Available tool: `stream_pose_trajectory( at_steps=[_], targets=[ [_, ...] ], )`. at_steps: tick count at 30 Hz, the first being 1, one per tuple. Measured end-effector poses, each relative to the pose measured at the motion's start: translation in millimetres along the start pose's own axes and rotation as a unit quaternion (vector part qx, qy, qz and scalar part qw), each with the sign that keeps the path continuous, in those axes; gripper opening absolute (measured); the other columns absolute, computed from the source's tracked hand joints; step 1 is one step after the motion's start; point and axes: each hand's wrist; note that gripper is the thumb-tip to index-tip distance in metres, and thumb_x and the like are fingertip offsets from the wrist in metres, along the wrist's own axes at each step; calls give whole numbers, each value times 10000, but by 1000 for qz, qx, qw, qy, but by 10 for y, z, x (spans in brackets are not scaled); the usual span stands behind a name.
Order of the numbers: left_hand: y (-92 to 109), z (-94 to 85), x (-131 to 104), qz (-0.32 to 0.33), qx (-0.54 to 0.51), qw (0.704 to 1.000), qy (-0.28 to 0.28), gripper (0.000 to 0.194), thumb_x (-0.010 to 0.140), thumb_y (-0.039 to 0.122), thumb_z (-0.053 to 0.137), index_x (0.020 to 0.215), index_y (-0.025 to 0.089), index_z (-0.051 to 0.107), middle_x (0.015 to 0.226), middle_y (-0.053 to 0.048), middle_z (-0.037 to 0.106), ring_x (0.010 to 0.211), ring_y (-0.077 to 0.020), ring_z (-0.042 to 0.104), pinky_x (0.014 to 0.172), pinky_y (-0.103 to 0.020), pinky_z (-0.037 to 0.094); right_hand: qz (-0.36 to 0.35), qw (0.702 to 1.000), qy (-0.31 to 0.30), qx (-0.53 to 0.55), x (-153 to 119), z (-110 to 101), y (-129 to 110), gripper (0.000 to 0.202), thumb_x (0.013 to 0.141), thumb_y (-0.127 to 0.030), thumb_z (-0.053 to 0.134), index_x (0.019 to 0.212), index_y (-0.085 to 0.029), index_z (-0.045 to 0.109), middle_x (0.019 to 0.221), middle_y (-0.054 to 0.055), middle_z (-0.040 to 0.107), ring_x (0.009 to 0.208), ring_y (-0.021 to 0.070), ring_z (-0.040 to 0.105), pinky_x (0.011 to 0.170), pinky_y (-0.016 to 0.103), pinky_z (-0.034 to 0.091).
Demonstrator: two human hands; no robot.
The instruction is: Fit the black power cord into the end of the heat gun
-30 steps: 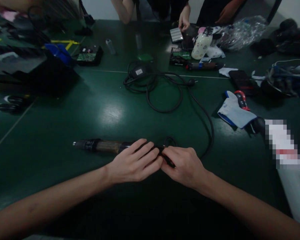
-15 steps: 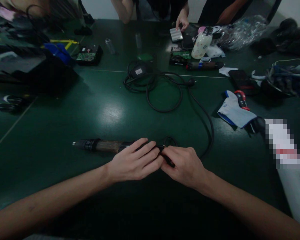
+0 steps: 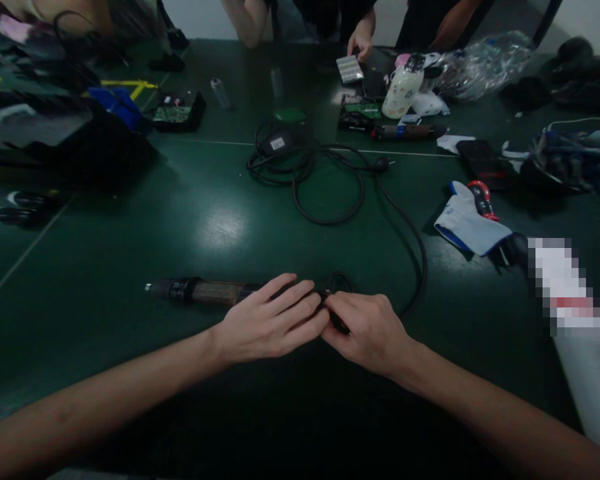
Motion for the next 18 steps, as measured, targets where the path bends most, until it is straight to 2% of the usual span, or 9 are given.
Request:
stream_pose_trajectory(
  at_steps=[2,7,11,16,18],
  targets=[
    [-2,4,-3,18,-6,1000,0,244,981,187,570,1215,179,642,1222,-73,684,1223,-254,604,1101,-466,469,-1,1000,-1,5,-4,0,4,138,981,-291,563,894,-186,583,834,19,661,711,151,602,621,293,387],
    [6,19,-11,-21,2,1000,2,264,982,206,585,1241,175,628,1212,-86,690,1221,-253,615,1100,-464,472,5,1000,-4,15,-9,8,12,146,991,-278,544,884,-184,575,833,20,656,686,139,581,624,286,384],
    [10,26,-15,5,-8,1000,11,248,977,204,587,1218,172,635,1217,-80,685,1222,-249,614,1113,-462,461,3,1000,-2,14,-6,17,12,139,982,-286,562,886,-186,576,836,19,658,699,143,587,624,287,382],
    [10,21,-11,-24,1,1000,6,271,968,175,582,1233,158,635,1207,-81,683,1230,-270,604,1114,-475,461,7,1000,-4,7,-8,16,11,142,988,-275,548,883,-184,574,833,16,653,681,136,576,622,290,383],
    [8,20,-11,-14,-2,1000,8,270,972,177,573,1235,169,637,1224,-76,680,1244,-265,595,1119,-474,460,4,1000,-6,8,-10,15,14,143,987,-280,552,882,-184,574,839,18,654,688,138,579,622,288,387]
  ],
)
Point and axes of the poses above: each hand's wrist, its own x-axis towards the middle knuckle, its own z-axis out of the palm, y = z × x
